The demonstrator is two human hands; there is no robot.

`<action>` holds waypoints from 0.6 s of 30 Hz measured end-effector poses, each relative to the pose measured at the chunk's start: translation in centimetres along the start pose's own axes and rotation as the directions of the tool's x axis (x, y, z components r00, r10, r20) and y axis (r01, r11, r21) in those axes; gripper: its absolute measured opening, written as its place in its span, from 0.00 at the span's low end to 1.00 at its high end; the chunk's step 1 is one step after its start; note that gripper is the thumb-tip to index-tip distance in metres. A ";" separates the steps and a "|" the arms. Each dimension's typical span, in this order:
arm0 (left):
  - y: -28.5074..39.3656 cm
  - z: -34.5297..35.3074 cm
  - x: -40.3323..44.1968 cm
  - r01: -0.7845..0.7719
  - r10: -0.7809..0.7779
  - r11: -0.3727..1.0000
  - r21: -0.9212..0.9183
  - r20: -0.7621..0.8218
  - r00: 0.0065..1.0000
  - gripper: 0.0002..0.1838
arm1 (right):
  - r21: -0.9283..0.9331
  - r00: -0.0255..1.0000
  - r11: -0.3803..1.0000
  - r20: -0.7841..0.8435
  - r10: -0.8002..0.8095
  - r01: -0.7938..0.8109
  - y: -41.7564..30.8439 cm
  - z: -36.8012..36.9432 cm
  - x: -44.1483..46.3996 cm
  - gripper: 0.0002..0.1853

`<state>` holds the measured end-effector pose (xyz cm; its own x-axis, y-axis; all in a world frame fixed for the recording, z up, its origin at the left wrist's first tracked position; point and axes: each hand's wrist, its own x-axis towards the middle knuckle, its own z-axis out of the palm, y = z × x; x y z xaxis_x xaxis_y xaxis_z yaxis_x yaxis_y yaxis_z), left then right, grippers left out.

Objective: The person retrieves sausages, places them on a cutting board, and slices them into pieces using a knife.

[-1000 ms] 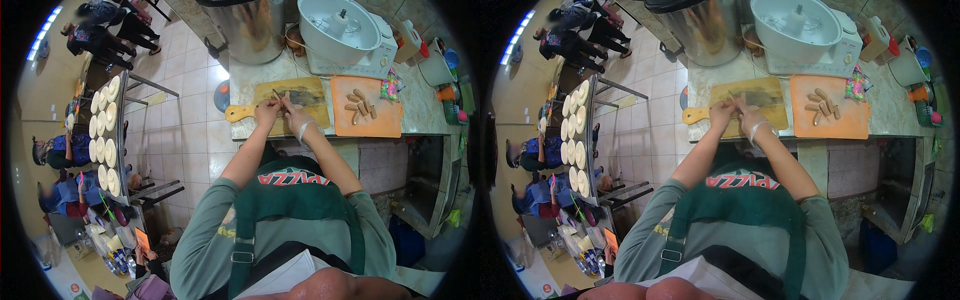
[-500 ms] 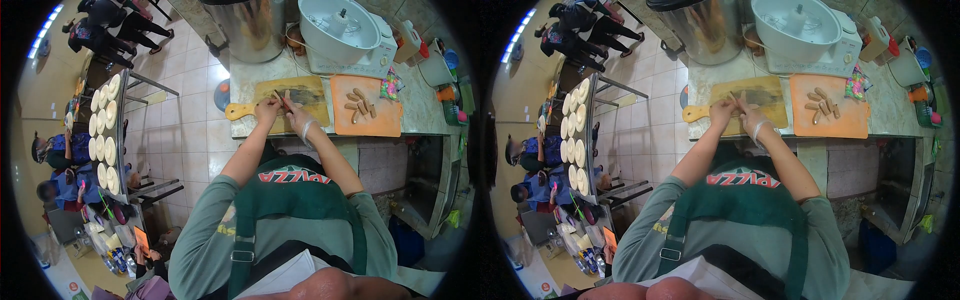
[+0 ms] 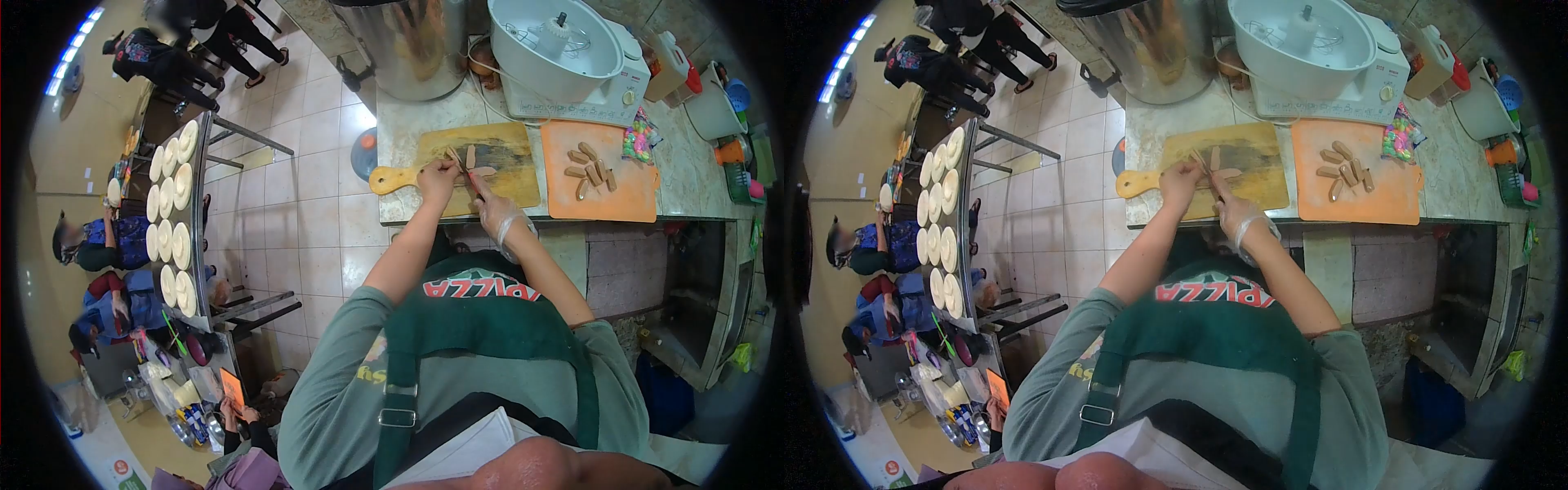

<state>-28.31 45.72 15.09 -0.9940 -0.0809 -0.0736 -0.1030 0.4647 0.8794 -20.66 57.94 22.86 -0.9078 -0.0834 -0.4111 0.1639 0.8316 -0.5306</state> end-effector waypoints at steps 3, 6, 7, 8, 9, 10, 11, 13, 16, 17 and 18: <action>0.2 0.0 0.0 0.021 -0.022 0.999 -0.031 -0.020 1.000 0.08 | -0.030 0.999 0.999 0.034 0.028 -0.027 0.4 0.5 -0.7 0.27; 0.3 -0.1 0.2 0.042 -0.041 0.999 -0.034 0.010 0.999 0.09 | -0.045 0.997 0.998 0.058 0.050 -0.047 0.6 0.5 -1.7 0.28; 0.3 -0.3 0.4 0.042 -0.041 0.999 -0.030 0.034 0.999 0.10 | -0.058 0.996 0.997 0.068 0.057 -0.053 0.5 0.3 -2.0 0.28; -0.1 -0.6 1.4 0.193 -0.159 0.967 -0.166 0.196 0.968 0.13 | -0.058 0.996 0.997 0.068 0.056 -0.052 0.4 0.2 -2.1 0.28; -0.7 -1.6 2.7 0.355 -0.245 0.895 -0.272 0.366 0.898 0.16 | -0.060 0.995 0.996 0.074 0.067 -0.062 0.4 0.0 -2.2 0.28; 1.8 -5.1 3.6 0.383 -0.240 0.894 -0.232 0.472 0.848 0.19 | -0.062 0.994 0.995 0.079 0.079 -0.074 0.5 -0.1 -2.3 0.28; -1.3 -7.7 7.3 0.337 -0.133 0.878 -0.340 0.502 0.855 0.20 | -0.057 0.994 0.995 0.075 0.081 -0.076 0.6 -0.1 -2.2 0.28; 3.9 -15.6 7.2 0.020 0.263 -0.103 -0.994 -0.008 0.965 0.21 | -0.019 0.995 0.997 0.056 0.080 -0.079 1.1 0.4 -2.1 0.27; 4.9 -20.6 8.7 -0.442 -0.345 -0.417 -0.794 -0.312 0.885 0.19 | -0.033 0.995 0.996 0.054 0.081 -0.079 1.5 1.2 -1.9 0.28; 3.3 -19.4 9.3 -0.347 -0.270 0.105 -0.932 -0.362 0.892 0.17 | -0.037 0.996 0.997 0.052 0.077 -0.075 1.3 0.8 -1.9 0.28; 1.2 -17.4 9.6 -0.187 -0.182 0.609 -0.771 -0.366 0.913 0.16 | -0.069 0.992 0.994 0.084 0.089 -0.083 0.9 0.4 -2.1 0.27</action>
<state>-37.32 30.14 23.68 -0.8751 -0.4808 -0.0551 0.1521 -0.3813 0.9119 -18.43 58.66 23.02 -0.8540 -0.0547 -0.5174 0.2121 0.8714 -0.4423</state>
